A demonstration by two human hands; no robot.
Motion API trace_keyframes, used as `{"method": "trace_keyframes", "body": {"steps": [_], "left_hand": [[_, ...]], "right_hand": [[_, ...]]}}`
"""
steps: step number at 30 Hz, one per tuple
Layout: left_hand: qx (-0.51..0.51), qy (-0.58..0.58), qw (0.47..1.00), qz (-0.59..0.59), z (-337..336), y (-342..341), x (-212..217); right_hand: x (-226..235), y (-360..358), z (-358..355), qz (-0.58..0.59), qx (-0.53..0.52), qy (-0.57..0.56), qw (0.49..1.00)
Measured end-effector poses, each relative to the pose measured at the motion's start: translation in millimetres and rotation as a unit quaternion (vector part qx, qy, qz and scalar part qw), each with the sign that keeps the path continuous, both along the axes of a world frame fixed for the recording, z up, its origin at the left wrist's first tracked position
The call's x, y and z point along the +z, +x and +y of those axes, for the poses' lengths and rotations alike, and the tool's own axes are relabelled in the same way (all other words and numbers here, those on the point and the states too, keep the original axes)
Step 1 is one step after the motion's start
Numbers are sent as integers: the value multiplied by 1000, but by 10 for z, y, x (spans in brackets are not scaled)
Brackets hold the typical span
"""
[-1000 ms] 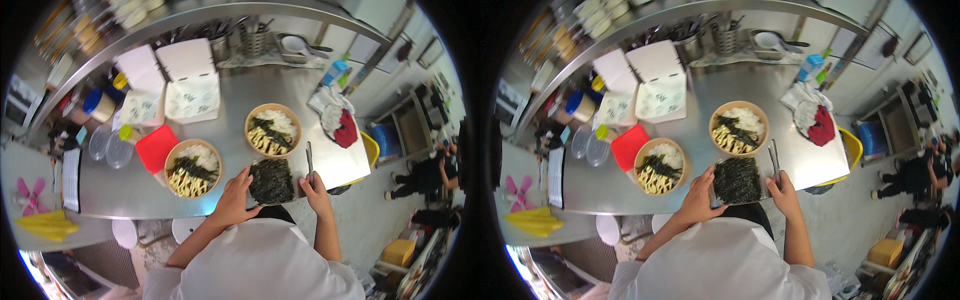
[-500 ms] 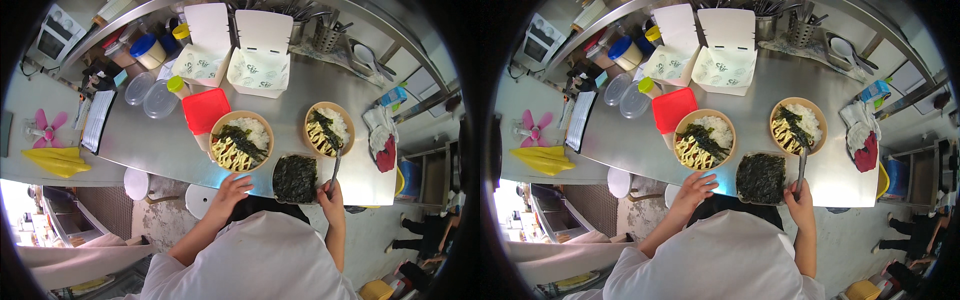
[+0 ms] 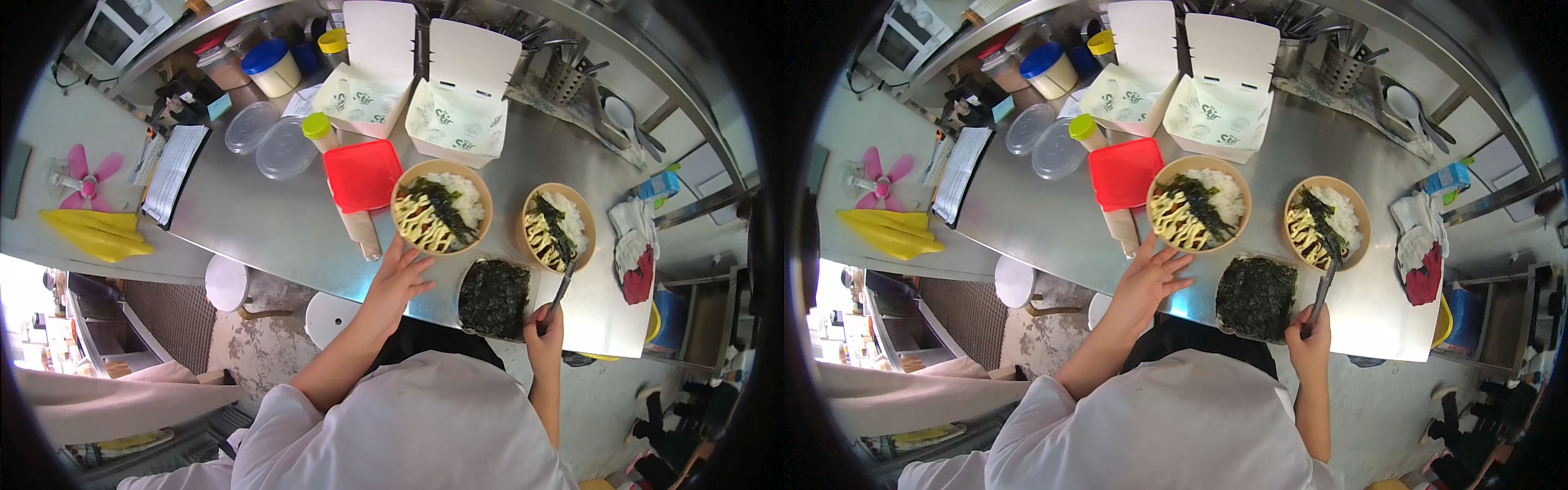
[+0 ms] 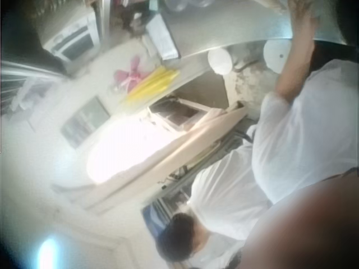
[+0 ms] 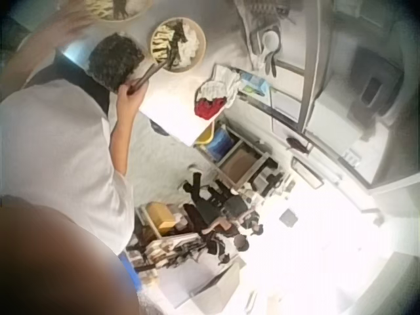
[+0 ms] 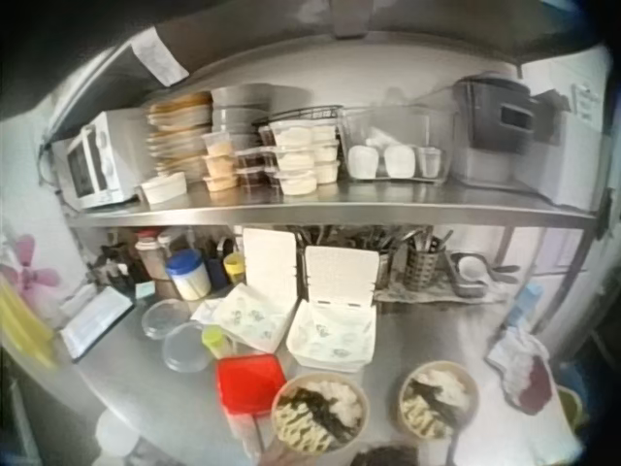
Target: The person uses tongs to place seaweed strips into two paper bowls containing rice and noodles. The person then adds a dollop of white sauce from a shaker into each bowl. The bowls remain on the stainless steel counter.
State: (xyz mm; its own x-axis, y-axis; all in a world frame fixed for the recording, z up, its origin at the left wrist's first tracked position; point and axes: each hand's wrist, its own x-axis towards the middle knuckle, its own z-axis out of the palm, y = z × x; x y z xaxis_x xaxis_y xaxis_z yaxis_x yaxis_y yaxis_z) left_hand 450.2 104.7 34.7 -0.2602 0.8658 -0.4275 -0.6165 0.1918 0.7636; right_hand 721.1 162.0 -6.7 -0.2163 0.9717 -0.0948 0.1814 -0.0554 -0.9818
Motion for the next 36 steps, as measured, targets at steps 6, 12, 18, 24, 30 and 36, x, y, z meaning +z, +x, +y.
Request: {"method": "trace_keyframes", "body": {"steps": [6,12,18,24,30,36], "left_hand": [[42,-8,939,340,88,-467,-68],[91,-197,741,636,428,-1567,-91],[133,-136,804,563,603,-1757,-325],[90,-175,801,566,660,-1831,-320],[128,-119,829,531,771,-1852,-275],[275,32,805,524,354,-1591,181]], "right_hand": [[64,-128,-59,-161,-5,52,986],[61,-383,-104,-166,13,49,985],[-7,-618,-57,-112,43,60,991],[22,-605,-69,-123,44,52,990],[30,-601,-48,-131,56,52,988],[1,-564,-32,-80,76,6,994]]}}
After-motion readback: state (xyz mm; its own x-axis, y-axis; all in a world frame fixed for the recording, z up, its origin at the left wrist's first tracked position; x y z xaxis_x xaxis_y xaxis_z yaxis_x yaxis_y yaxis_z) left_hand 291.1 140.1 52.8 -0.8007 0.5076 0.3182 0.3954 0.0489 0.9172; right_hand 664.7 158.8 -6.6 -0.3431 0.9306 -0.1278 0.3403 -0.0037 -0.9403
